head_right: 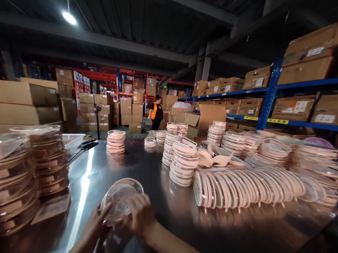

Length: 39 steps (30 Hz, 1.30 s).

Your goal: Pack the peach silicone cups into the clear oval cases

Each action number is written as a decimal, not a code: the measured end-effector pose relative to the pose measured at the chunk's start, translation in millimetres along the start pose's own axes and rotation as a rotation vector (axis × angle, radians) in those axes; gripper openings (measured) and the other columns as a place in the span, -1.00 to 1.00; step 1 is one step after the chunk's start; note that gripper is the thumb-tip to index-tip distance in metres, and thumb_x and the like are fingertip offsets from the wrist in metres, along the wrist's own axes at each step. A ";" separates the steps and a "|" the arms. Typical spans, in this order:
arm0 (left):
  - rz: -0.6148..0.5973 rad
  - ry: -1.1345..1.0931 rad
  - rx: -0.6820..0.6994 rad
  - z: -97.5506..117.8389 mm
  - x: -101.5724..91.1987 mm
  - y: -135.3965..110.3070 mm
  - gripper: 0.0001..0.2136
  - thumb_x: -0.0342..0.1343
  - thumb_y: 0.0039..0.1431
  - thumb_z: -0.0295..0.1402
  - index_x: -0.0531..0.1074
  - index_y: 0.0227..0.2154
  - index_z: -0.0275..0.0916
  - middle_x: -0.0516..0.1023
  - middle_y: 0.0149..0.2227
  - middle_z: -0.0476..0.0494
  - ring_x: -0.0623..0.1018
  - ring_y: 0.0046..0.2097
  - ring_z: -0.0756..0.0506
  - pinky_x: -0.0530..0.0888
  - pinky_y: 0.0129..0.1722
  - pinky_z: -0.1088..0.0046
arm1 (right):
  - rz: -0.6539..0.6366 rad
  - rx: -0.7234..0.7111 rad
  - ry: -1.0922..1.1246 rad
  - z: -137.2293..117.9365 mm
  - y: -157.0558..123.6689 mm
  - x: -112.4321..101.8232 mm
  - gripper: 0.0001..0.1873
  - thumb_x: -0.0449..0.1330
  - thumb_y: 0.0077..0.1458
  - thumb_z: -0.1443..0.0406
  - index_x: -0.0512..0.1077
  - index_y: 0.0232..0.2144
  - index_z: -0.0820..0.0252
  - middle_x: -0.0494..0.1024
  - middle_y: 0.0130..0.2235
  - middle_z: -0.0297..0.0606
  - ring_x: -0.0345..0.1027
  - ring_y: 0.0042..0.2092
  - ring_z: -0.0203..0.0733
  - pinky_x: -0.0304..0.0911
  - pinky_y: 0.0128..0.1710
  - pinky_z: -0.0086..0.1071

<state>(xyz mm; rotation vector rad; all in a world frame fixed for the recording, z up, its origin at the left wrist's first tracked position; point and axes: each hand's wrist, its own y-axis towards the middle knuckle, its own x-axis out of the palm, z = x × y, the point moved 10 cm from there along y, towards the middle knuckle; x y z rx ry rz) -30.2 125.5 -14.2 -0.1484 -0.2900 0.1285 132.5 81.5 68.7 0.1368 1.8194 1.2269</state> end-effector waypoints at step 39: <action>-0.253 1.471 0.495 21.1 29.9 -25.9 -0.58 -0.04 0.27 -0.27 0.41 0.16 -0.15 0.39 0.26 -0.27 0.28 0.31 -0.36 0.06 0.33 -0.15 | -0.722 0.028 -0.290 98.9 96.5 75.3 -0.51 0.23 0.19 0.26 0.41 0.18 0.08 0.25 0.35 -0.14 -0.10 0.42 0.01 -0.28 0.39 -0.02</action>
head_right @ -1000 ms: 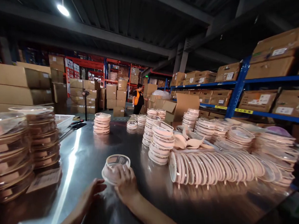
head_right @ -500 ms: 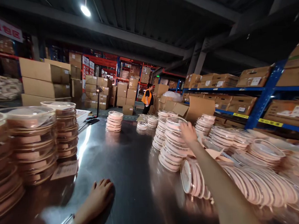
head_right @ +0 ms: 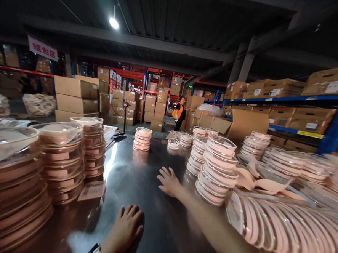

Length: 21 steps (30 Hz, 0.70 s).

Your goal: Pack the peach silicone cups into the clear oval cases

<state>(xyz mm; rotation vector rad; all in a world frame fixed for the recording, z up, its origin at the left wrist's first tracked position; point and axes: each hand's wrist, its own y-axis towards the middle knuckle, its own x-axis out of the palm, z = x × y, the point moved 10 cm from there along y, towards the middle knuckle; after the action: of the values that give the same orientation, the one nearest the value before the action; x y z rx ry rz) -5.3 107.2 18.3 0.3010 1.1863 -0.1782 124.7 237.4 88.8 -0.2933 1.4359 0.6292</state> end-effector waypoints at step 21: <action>0.128 0.076 -0.436 -86.5 -8.6 70.0 -0.37 -0.17 0.30 0.03 0.21 0.32 -0.18 0.09 0.40 -0.45 0.01 0.43 -0.45 -0.12 0.32 -0.25 | 0.005 0.303 0.312 -39.9 22.8 80.3 -0.48 0.00 0.26 0.26 0.36 0.23 0.18 0.23 0.34 0.03 0.01 0.39 0.16 -0.15 0.34 0.14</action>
<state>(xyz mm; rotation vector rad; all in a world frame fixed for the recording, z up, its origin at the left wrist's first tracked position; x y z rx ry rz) -64.3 201.2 6.3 -0.0012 1.2425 0.2049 79.7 252.0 9.3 -0.1513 1.8069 0.3710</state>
